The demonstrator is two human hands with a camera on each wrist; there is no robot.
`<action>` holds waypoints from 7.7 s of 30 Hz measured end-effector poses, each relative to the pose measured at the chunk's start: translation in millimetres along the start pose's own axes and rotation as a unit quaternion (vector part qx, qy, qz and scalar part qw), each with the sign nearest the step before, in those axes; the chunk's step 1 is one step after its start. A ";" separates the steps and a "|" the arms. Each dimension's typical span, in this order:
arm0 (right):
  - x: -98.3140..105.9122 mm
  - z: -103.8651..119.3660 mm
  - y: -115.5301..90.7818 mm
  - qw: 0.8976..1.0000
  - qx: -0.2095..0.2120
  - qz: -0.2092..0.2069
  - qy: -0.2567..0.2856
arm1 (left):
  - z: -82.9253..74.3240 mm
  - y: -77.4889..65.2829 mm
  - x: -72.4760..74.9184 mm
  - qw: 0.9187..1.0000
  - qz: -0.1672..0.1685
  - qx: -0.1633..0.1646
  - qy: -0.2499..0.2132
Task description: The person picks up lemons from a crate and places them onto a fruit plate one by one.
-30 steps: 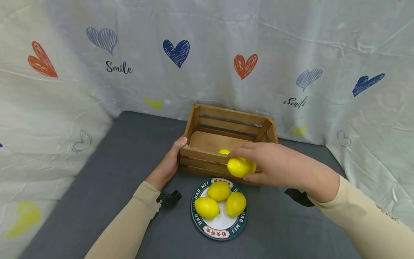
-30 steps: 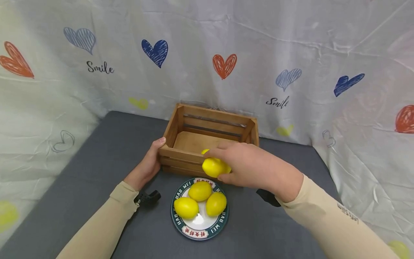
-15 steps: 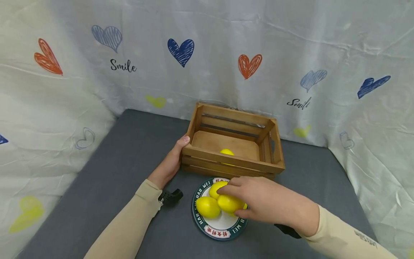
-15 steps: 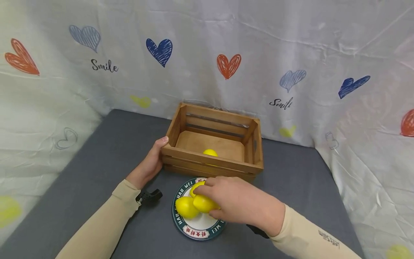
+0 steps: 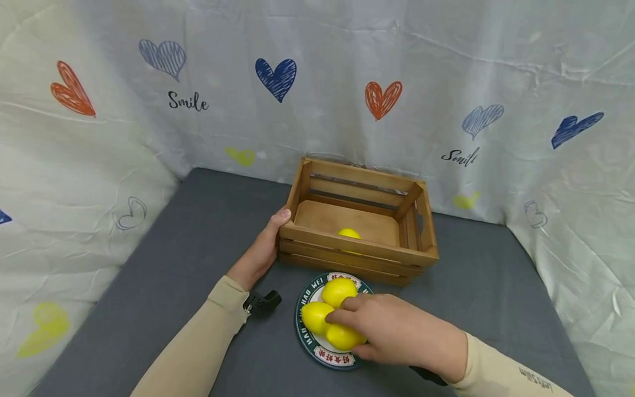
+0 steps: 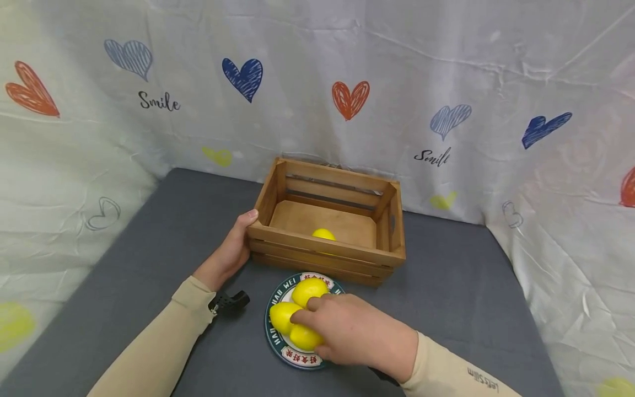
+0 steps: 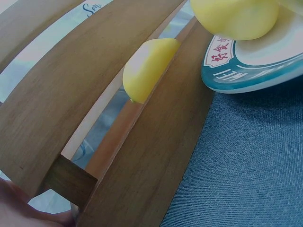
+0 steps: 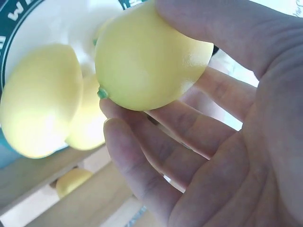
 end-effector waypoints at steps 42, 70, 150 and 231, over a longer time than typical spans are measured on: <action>-35.9 5.3 10.8 1.000 0.016 0.008 -0.016 | 1.2 0.5 1.2 1.000 -0.005 0.005 0.011; 112.2 -49.1 13.1 0.992 -0.029 -0.116 0.029 | 0.5 -0.3 1.3 1.000 -0.006 0.024 -0.003; 119.2 -146.2 75.7 0.990 -0.119 0.014 0.076 | 5.2 -3.0 2.2 1.000 -0.018 0.025 0.004; 16.6 -30.1 2.9 0.994 -0.024 -0.094 0.055 | -0.4 0.6 -1.3 1.000 -0.005 0.009 -0.005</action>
Point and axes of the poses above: each hand's wrist, its own y-axis towards the middle knuckle, its own x-axis out of the back of the hand, z = x × y, the point moved 5 cm from there along y, towards the middle knuckle, and after that the axes turned 2 degrees about y, right-handed, at the moved point
